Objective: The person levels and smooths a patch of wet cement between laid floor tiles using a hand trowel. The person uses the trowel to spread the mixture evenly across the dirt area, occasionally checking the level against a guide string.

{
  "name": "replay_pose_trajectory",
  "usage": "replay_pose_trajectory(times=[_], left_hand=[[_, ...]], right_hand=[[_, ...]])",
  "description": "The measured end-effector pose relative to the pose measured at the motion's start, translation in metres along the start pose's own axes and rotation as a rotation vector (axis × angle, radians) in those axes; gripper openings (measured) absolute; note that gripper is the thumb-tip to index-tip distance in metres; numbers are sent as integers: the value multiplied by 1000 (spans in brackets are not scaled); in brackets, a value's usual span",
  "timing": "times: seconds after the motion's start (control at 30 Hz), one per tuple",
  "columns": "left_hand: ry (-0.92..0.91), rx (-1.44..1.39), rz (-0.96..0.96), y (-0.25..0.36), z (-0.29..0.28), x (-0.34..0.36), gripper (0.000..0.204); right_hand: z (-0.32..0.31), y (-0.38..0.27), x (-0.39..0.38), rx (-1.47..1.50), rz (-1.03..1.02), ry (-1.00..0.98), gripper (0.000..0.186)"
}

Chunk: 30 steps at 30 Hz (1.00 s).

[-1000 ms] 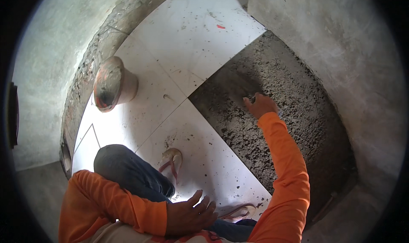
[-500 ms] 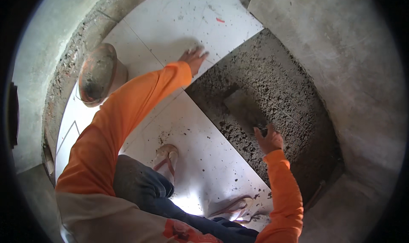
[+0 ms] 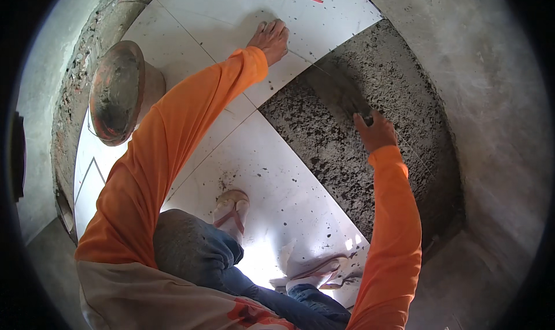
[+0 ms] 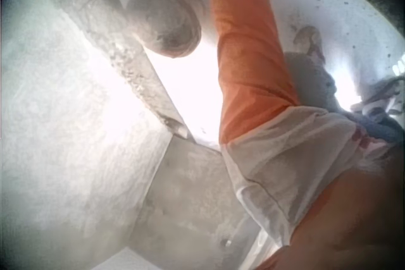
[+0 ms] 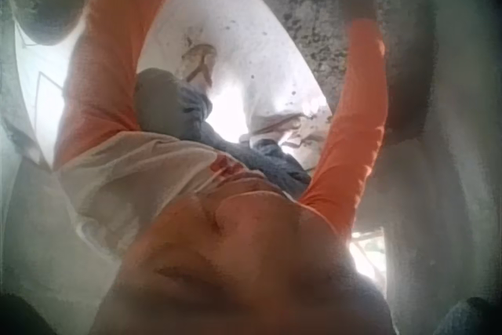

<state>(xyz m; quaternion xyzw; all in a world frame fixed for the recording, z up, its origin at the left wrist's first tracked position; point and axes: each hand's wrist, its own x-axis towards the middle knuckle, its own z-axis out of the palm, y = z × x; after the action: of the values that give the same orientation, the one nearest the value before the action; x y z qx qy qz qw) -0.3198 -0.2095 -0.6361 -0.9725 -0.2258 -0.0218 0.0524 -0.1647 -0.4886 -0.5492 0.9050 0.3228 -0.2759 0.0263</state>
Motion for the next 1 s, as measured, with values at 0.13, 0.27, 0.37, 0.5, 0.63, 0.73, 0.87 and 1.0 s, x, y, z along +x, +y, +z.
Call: replay_pose_trajectory(times=[0.13, 0.27, 0.37, 0.5, 0.63, 0.73, 0.87, 1.0], left_hand=[[72, -310, 2, -2, 11, -9, 31], [259, -510, 9, 5, 26, -31, 32], [403, -633, -32, 21, 20, -53, 37], [319, -486, -260, 52, 5, -118, 45], [235, -581, -254, 66, 6, -159, 50], [101, -490, -286, 91, -10, -176, 54], [-69, -496, -309, 138, -26, -188, 60], [17, -903, -197, 189, -31, -193, 55]], right_hand=[[6, -6, 8, -54, -56, -1, 70], [14, -11, 0, -7, -109, 1, 67], [26, -20, -14, 4, -194, -104, 63], [56, -37, -50, -124, -275, -172, 48], [60, -32, -64, -99, -285, -71, 44], [44, -9, -74, -194, -312, -29, 45], [14, 51, -92, -208, -341, -72, 55], [-5, 83, -91, -87, -280, 35, 59]])
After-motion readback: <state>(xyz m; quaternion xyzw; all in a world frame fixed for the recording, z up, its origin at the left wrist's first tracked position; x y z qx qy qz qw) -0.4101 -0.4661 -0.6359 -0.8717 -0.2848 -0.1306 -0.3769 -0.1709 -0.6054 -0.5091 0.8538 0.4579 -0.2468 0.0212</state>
